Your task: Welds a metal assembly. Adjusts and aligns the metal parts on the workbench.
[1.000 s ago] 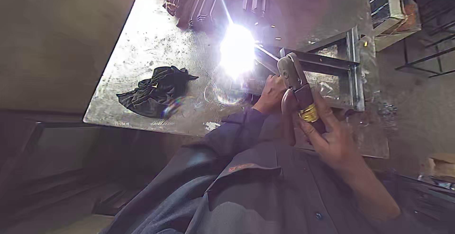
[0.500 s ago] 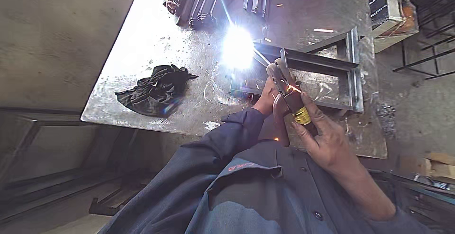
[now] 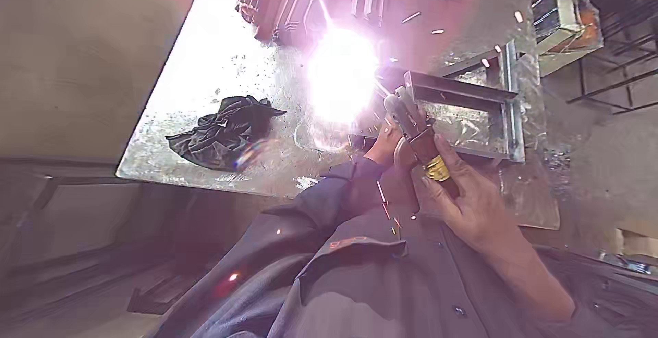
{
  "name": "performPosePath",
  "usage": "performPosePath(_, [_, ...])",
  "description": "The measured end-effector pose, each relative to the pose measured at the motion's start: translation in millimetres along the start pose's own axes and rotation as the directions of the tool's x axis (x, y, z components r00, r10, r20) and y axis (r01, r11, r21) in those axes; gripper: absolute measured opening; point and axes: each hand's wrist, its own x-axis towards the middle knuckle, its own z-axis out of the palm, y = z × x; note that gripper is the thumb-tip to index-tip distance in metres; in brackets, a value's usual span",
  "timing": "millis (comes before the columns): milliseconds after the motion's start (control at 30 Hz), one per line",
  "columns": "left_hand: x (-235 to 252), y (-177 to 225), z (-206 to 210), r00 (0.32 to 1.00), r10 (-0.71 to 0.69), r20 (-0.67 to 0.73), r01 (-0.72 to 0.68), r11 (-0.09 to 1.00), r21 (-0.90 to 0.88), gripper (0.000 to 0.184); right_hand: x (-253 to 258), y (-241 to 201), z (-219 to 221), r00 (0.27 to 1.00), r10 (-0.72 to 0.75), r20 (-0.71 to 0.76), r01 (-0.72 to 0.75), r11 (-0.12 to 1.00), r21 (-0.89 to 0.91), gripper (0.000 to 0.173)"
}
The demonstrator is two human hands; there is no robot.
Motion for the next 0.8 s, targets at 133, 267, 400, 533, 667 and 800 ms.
performPosePath(133, [-5.3, -10.9, -3.2, 0.992, 0.123, 0.000, -0.115, 0.928, 0.354, 0.034, 1.7, -0.2, -1.7, 1.000, 0.015, 0.016, -0.015, 1.000, 0.023, 0.062])
performPosePath(267, [-0.5, -7.0, -0.4, 0.996, 0.093, -0.014, -0.083, 0.937, 0.340, 0.033, 2.8, 0.7, -1.0, 1.000, 0.019, 0.013, -0.020, 0.999, 0.039, 0.062])
performPosePath(400, [-5.5, -21.5, 0.0, 0.991, 0.125, -0.047, -0.098, 0.919, 0.381, 0.035, 2.4, 1.4, -1.0, 0.999, 0.022, 0.027, -0.023, 0.999, 0.036, 0.062])
performPosePath(533, [-20.1, -55.9, -10.4, 1.000, 0.015, -0.019, -0.011, 0.982, 0.188, 0.036, 1.3, 0.7, -2.6, 0.998, 0.038, 0.048, -0.040, 0.999, 0.032, 0.062])
performPosePath(667, [-4.4, -27.0, -1.0, 0.996, -0.068, -0.057, 0.067, 0.998, -0.020, 0.024, 2.6, -2.3, -4.6, 0.997, 0.055, 0.061, -0.056, 0.998, 0.011, 0.062])
performPosePath(800, [8.1, -18.2, -3.8, 0.984, 0.128, 0.120, -0.170, 0.868, 0.466, 0.032, 3.4, -2.6, -5.2, 0.998, 0.038, 0.055, -0.039, 0.999, 0.007, 0.061])
